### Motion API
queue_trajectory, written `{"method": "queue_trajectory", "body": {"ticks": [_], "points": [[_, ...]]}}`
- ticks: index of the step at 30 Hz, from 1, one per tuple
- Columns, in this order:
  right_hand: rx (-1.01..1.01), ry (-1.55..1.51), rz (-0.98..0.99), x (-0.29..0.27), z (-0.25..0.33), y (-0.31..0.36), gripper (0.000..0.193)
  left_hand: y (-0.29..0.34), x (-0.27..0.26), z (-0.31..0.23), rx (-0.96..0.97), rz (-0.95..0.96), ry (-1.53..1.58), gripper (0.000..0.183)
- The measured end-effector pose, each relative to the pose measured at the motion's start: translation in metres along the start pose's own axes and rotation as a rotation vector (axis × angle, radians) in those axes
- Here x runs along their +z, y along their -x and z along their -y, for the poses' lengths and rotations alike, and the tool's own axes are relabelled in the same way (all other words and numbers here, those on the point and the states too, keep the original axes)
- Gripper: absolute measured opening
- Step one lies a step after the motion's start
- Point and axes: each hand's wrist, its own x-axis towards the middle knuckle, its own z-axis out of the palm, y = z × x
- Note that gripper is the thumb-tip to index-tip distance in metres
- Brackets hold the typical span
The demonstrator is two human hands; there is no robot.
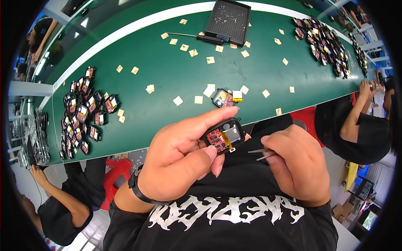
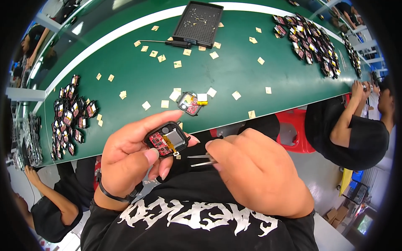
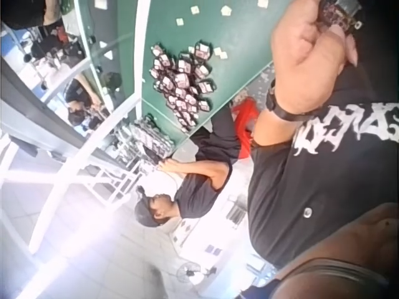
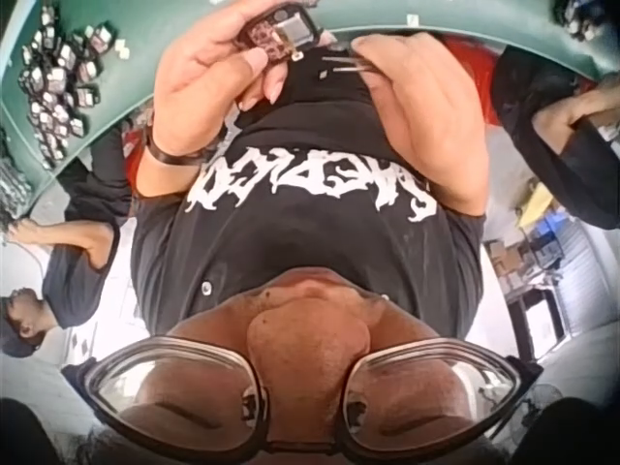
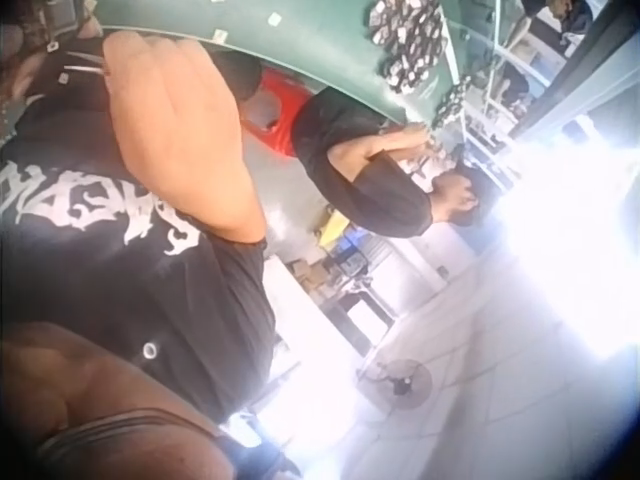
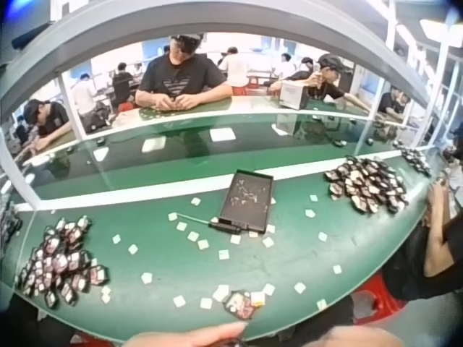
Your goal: Manually assemble internal components and apply adhesive stickers to small electronic devices on an assembly line.
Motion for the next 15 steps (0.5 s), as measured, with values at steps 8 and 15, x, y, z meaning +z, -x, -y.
{"method": "queue_trajectory", "body": {"ticks": [8, 15], "points": [[-0.220, 0.297, -0.083, -0.005, -0.002, -0.004, 0.034, 0.004, 0.015, -0.003, -0.068, -0.153, -0.137, 0.059], [-0.356, 0.234, -0.039, 0.005, 0.002, -0.018, 0.029, 0.015, 0.004, 0.006, 0.043, -0.096, -0.253, 0.053]]}}
